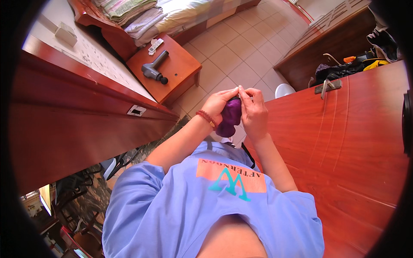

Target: The person wipes a metal door handle and the surrounding wooden surface with a purple cloth before walking to a large wooden wardrobe to wipe its exterior panels.

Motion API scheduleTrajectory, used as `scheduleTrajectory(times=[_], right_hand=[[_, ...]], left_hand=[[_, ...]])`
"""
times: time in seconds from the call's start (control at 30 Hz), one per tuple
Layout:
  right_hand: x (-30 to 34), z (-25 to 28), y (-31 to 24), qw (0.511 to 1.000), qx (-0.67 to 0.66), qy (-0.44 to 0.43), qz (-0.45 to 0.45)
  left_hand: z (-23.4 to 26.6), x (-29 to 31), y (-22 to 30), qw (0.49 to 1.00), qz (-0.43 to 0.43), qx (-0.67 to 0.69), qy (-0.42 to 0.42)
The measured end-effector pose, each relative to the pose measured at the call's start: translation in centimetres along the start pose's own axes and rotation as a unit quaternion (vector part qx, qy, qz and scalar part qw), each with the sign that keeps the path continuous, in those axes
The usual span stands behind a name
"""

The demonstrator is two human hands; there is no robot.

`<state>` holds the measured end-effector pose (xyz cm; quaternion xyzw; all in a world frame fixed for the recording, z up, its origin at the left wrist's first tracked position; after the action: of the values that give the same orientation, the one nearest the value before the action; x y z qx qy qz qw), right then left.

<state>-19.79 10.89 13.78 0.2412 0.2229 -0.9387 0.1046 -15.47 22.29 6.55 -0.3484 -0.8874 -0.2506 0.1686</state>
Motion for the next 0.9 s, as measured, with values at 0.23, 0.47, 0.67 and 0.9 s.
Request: scheduleTrajectory(times=[0.23,0.47,0.67,0.9], right_hand=[[2.4,-2.0,0.3,0.981,-0.17,-0.024,-0.093],[4.6,-2.5,1.3,0.795,-0.509,-0.077,-0.321],[6.5,-3.1,2.2,0.799,-0.505,-0.125,-0.301],[14.1,-6.6,-0.2,0.816,-0.458,-0.231,-0.267]], left_hand=[[1.7,0.8,-0.3,0.999,0.017,0.025,0.018],[3.3,2.9,-1.5,0.997,-0.02,0.025,0.066],[4.7,6.3,-2.9,0.984,-0.132,0.076,0.091],[8.5,14.0,-4.5,0.957,-0.232,0.147,0.088]])
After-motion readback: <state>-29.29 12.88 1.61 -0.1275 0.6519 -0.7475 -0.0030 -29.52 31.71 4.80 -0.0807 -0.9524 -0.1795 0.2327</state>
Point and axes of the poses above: each hand's wrist, its own x-axis away from the middle knuckle, its own z-axis out of the back of the hand, y = z × x, the point moved 4 cm from there along -x, towards the middle knuckle, and after that the axes turned 6 degrees about x, right-handed, at the moved point
